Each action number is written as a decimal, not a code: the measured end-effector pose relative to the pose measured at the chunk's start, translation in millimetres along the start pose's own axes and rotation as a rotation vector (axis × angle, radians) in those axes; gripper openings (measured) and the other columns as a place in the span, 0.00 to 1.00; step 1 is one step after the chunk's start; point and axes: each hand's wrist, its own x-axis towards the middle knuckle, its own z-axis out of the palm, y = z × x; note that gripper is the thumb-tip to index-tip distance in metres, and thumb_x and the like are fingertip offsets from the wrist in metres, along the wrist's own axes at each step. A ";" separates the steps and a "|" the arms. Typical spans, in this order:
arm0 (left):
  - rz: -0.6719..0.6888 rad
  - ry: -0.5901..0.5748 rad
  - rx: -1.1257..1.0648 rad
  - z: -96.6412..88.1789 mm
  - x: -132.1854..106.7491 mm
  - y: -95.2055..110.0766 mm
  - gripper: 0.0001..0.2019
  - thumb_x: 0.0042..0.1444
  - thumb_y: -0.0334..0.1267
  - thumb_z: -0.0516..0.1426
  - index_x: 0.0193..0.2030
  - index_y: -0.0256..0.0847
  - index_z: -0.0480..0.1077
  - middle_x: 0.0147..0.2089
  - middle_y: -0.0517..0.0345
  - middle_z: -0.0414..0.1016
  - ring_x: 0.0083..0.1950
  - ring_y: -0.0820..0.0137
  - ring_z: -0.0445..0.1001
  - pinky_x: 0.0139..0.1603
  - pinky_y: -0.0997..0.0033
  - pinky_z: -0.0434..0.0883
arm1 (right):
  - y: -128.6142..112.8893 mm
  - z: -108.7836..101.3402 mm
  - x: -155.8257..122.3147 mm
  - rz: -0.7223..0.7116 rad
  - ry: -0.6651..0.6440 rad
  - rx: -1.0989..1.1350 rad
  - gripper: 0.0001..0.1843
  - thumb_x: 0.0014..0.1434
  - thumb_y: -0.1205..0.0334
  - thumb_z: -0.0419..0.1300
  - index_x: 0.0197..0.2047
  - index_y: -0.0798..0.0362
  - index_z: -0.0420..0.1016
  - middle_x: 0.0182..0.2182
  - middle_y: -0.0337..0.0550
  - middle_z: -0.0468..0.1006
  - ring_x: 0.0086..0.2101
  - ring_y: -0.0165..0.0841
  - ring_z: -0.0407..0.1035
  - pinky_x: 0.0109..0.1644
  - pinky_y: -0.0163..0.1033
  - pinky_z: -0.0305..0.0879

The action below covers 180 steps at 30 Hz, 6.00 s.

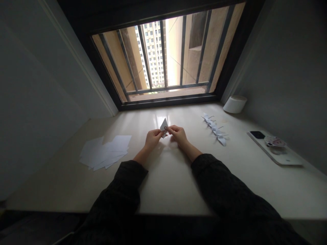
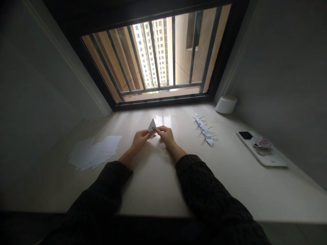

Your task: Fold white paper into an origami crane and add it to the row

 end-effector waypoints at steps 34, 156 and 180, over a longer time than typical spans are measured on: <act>0.021 -0.070 0.303 -0.5 -6.4 6.5 0.19 0.51 0.54 0.58 0.34 0.38 0.77 0.33 0.50 0.80 0.36 0.65 0.78 0.35 0.72 0.69 | 0.2 -4.9 3.2 0.004 0.301 0.055 0.29 0.51 0.36 0.57 0.28 0.56 0.81 0.23 0.45 0.80 0.25 0.33 0.71 0.36 0.39 0.66; 0.002 0.166 -0.202 7.6 -35.6 17.5 0.13 0.42 0.42 0.67 0.34 0.39 0.79 0.33 0.52 0.80 0.34 0.70 0.76 0.40 0.68 0.72 | -33.8 -11.0 -41.3 -0.044 0.064 0.167 0.10 0.43 0.55 0.69 0.29 0.50 0.81 0.29 0.41 0.82 0.32 0.35 0.75 0.43 0.43 0.70; -0.012 0.189 -0.225 7.3 -36.5 21.2 0.14 0.37 0.41 0.69 0.32 0.38 0.78 0.32 0.54 0.80 0.34 0.68 0.77 0.42 0.64 0.74 | -28.2 -14.9 -36.7 -0.097 0.073 0.130 0.11 0.41 0.55 0.71 0.29 0.49 0.82 0.29 0.42 0.82 0.33 0.37 0.76 0.44 0.46 0.71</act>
